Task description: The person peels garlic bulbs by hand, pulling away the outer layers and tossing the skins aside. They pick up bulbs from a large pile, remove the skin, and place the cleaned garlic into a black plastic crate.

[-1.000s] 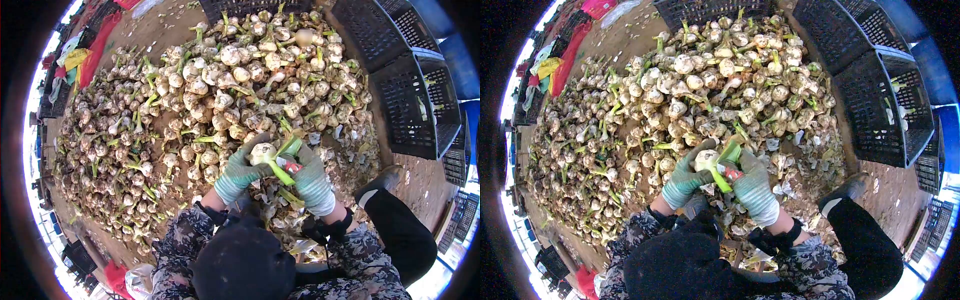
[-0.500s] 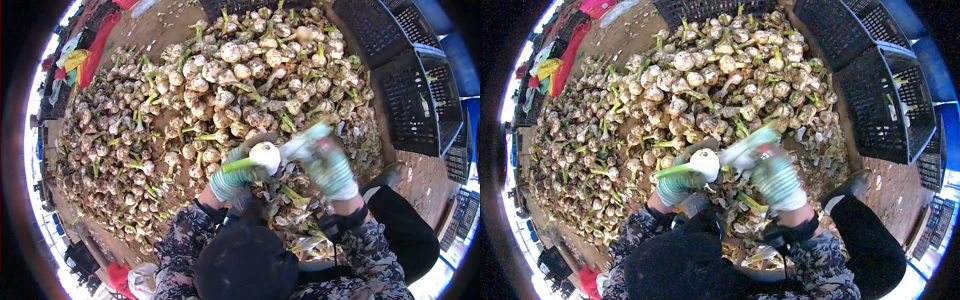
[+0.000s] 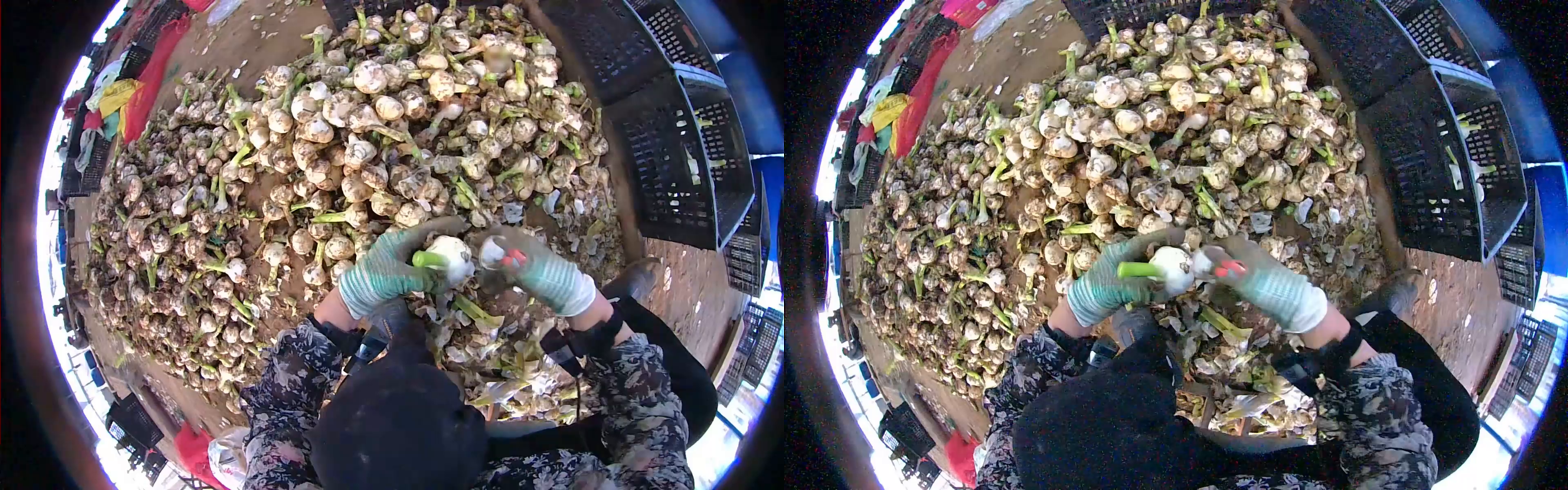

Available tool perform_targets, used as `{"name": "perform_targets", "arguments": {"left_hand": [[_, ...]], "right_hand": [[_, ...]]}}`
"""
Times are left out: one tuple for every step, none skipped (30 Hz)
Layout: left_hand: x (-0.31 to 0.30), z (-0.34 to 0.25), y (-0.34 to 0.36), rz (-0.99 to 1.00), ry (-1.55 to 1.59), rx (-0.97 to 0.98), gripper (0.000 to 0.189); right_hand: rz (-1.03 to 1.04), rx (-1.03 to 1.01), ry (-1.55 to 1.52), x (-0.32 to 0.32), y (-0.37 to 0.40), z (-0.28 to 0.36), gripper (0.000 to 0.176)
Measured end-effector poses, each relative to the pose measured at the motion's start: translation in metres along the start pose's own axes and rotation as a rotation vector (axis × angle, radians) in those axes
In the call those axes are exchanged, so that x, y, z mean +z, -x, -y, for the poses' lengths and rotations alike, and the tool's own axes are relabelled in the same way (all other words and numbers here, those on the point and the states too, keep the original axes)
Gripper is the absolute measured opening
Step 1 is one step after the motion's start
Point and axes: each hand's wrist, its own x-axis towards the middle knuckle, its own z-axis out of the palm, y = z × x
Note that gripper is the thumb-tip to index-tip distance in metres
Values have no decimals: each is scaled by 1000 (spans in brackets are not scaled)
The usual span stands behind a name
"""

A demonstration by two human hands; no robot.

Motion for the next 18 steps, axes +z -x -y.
{"name": "perform_targets", "arguments": {"left_hand": [[1,0,-1,2,0,-2,79],[1,1,-1,35,47,0,76],[0,1,-1,68,93,2,72],[5,-7,2,21,37,-44,69],[3,-5,3,21,38,-45,69],[1,-3,4,43,41,-32,67],[0,-2,4,64,44,-19,66],[-1,-3,4,57,149,-73,66],[0,-1,4,58,151,-75,66],[1,1,4,33,183,-81,67],[1,3,2,9,216,-87,67],[-2,4,3,-16,221,-85,69],[-2,6,2,-14,220,-85,69],[-1,8,2,-64,230,-46,69],[-1,9,3,-115,239,-7,70],[-5,9,4,-87,235,-25,70],[-3,9,5,-89,236,-25,70],[2,4,6,-82,208,-57,70]], "right_hand": [[-50,24,82,2,-3,21,46],[-97,48,164,4,-5,31,45],[-96,48,162,5,-5,28,45],[-49,-30,5,7,-6,22,41],[-2,-107,-150,7,-6,19,37],[17,-53,-87,1,0,30,41],[19,-53,-85,-1,0,21,41],[-29,-266,55,-2,-1,6,41],[-78,-477,195,0,-1,5,41],[-38,-268,366,-6,3,18,39],[-41,-266,365,-4,2,11,39],[-95,-268,208,0,0,10,35],[-147,-270,50,3,-1,12,31],[-128,-268,-43,1,6,18,39],[-126,-271,-41,3,5,21,39],[-147,-77,-39,5,5,22,40],[-168,121,-38,8,6,23,40],[-230,104,88,15,5,32,38]]}}
